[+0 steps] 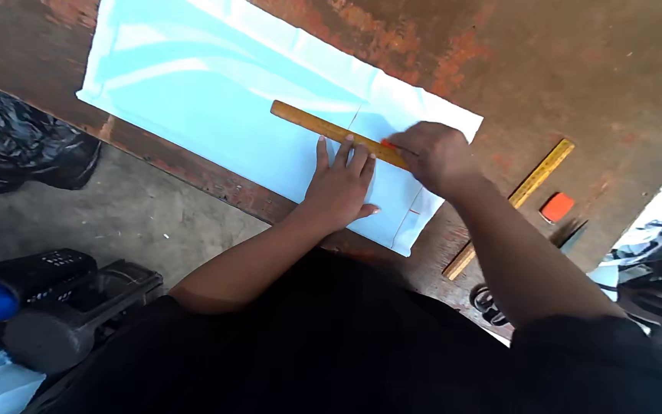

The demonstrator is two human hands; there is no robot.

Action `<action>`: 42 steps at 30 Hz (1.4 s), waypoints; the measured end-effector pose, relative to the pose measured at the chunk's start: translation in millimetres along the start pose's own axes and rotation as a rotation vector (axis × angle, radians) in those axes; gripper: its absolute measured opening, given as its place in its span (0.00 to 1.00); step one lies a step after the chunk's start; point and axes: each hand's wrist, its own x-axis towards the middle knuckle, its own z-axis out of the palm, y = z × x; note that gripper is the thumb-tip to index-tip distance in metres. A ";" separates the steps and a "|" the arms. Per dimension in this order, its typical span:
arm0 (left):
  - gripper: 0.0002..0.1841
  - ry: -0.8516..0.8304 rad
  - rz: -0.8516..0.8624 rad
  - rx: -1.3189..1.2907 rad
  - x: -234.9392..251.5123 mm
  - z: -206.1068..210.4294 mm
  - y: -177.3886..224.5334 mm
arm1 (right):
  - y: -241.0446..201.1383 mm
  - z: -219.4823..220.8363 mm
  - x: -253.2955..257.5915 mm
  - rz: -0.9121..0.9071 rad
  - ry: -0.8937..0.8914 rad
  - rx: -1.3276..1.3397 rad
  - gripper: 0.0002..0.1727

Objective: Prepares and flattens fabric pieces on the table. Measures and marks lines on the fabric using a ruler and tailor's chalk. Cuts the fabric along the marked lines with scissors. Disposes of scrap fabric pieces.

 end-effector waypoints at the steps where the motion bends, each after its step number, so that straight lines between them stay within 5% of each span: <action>1: 0.50 -0.016 -0.001 0.010 0.3 -1.1 0.1 | 11.9 -10.4 -23.9 0.039 -0.030 -0.020 0.15; 4: 0.48 -0.080 -0.005 0.049 4.2 -7.6 3.3 | 42.5 -34.6 -100.7 0.229 -0.003 -0.061 0.13; 10: 0.14 0.039 0.099 0.050 38.1 -34.3 -21.4 | 17.8 -20.1 -160.0 0.602 0.256 0.047 0.16; 12: 0.12 -0.039 0.144 0.042 59.3 -50.6 -37.3 | 4.3 -13.2 -175.0 0.696 0.347 0.004 0.16; 17: 0.11 -0.201 0.186 0.018 84.3 -70.6 -43.1 | -50.5 -2.2 -256.3 1.250 0.428 -0.070 0.19; 25: 0.22 -0.341 0.024 -0.675 97.5 -51.3 100.8 | -95.1 41.8 -282.6 1.526 0.387 0.078 0.31; 29: 0.22 -0.401 0.044 -0.670 123.4 -11.1 183.2 | -82.7 24.7 -287.8 1.588 0.378 0.259 0.27; 33: 0.25 -0.380 0.157 -0.537 128.5 5.8 218.8 | -93.9 39.9 -303.0 1.437 0.871 0.889 0.14; 35: 0.22 -0.336 0.317 -0.445 121.0 -3.2 208.0 | -133.0 61.4 -298.7 1.193 1.101 1.288 0.15; 38: 0.12 -0.226 0.693 -0.266 94.4 -19.5 144.2 | -222.3 103.0 -277.4 1.003 0.995 1.479 0.35; 42: 0.16 -0.155 1.167 -0.058 58.2 -12.9 35.0 | -320.3 118.8 -232.6 1.227 0.758 1.523 0.27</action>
